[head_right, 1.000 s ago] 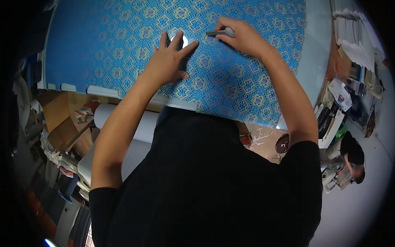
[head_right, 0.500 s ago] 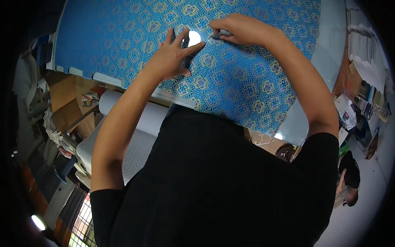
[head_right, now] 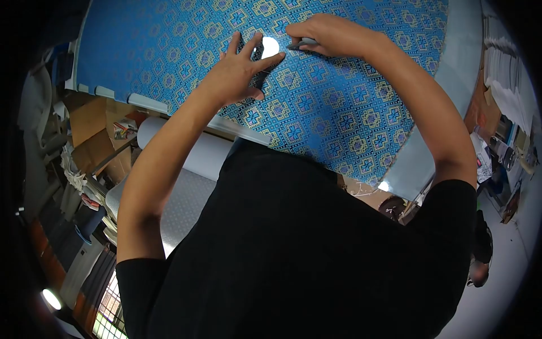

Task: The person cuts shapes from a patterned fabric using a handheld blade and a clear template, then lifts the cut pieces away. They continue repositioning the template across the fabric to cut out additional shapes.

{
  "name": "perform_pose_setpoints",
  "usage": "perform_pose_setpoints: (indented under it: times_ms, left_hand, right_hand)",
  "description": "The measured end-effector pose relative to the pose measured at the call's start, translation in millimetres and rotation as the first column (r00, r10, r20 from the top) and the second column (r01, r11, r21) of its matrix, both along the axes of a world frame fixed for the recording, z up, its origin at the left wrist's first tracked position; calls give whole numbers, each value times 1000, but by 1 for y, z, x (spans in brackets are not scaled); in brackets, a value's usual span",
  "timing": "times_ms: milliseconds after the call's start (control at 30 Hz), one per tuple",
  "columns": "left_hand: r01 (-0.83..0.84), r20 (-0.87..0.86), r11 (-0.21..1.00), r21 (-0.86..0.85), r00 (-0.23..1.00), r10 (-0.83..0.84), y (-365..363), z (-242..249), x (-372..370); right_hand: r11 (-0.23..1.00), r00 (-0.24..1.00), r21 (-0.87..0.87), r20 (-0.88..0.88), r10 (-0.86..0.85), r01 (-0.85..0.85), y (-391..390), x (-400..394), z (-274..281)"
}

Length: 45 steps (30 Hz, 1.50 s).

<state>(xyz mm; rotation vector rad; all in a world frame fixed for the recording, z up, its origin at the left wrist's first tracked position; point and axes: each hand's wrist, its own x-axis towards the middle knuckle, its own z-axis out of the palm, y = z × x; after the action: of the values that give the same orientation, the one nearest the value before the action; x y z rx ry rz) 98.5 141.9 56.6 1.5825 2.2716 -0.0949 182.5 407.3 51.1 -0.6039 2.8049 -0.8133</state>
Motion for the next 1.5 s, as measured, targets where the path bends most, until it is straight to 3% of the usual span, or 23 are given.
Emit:
perform_pose_setpoints:
  times_ms: [200, 267, 300, 400, 467, 500, 567, 600, 667, 700, 767, 800, 900, 1000, 1033, 1133, 1333, 1500]
  left_hand:
    - [-27, -26, 1000, 0, 999, 27, -1, -2, 1]
    - [-9, -36, 1000, -10, 999, 9, -1, -1, 0]
    - [-10, -41, 1000, -9, 999, 10, -1, -1, -1]
    - [0, -31, 1000, -10, 1000, 0, -1, -2, 1]
    - [5, -50, 1000, -25, 999, -6, 0, 0, 0]
    - [13, -53, 1000, -20, 999, -14, -1, 0, -1]
    - [26, -48, 999, -26, 998, -27, -1, 0, -2]
    - [40, -47, 999, -17, 998, -41, 0, 3, -1]
    - [51, -21, 997, -61, 998, -52, 3, 10, -3]
    - [80, -21, 995, -55, 996, -81, 5, 12, -6]
    - [103, 46, 991, -85, 994, -99, 5, 14, -9]
    - [140, 56, 987, -80, 989, -136, 4, 13, -8]
    - [214, -73, 977, -21, 974, -215, 4, 11, -10]
    - [356, -32, 934, 32, 934, -355, 7, 8, -15]
    - [380, -33, 923, 59, 925, -379, 8, 8, -15]
    - [433, -30, 897, 91, 901, -432, 8, 1, -15]
    - [434, -5, 896, 94, 900, -436, 19, -10, -13]
    - [411, 19, 904, 118, 909, -416, 20, -3, -8]
  right_hand:
    - [991, 999, -129, -10, -31, 29, 15, 12, -38]
    - [941, 986, -337, -147, -77, 23, 17, 19, -49]
    - [942, 986, -336, -152, -75, 20, 17, 20, -48]
    - [933, 989, -341, -57, -138, 111, 11, 31, -43]
    - [894, 954, -344, 10, -301, 286, 7, 39, -37]
    - [894, 951, -341, 6, -308, 292, 3, 44, -32]
    - [725, 819, -412, 102, -565, 551, -7, 62, -19]
    - [721, 811, -405, 98, -577, 562, -13, 73, -16]
    - [543, 656, -449, 137, -742, 709, -31, 96, -19]
    - [525, 634, -446, 133, -762, 725, -44, 104, -19]
    - [298, 447, -472, 243, -861, 830, -78, 123, -18]
    - [269, 412, -462, 245, -878, 845, -99, 131, -15]
    - [-57, 175, -459, 447, -877, 887, -161, 141, -15]
    - [-139, 2, -404, 330, -944, 904, -218, 140, -11]
    - [-227, -87, -357, 367, -926, 906, -235, 135, -1]
    - [-329, -244, -376, 258, -935, 866, -276, 121, -2]
    - [-438, -417, -346, 137, -898, 830, -313, 87, 3]
    - [-468, -474, -350, 75, -877, 811, -320, 81, -5]
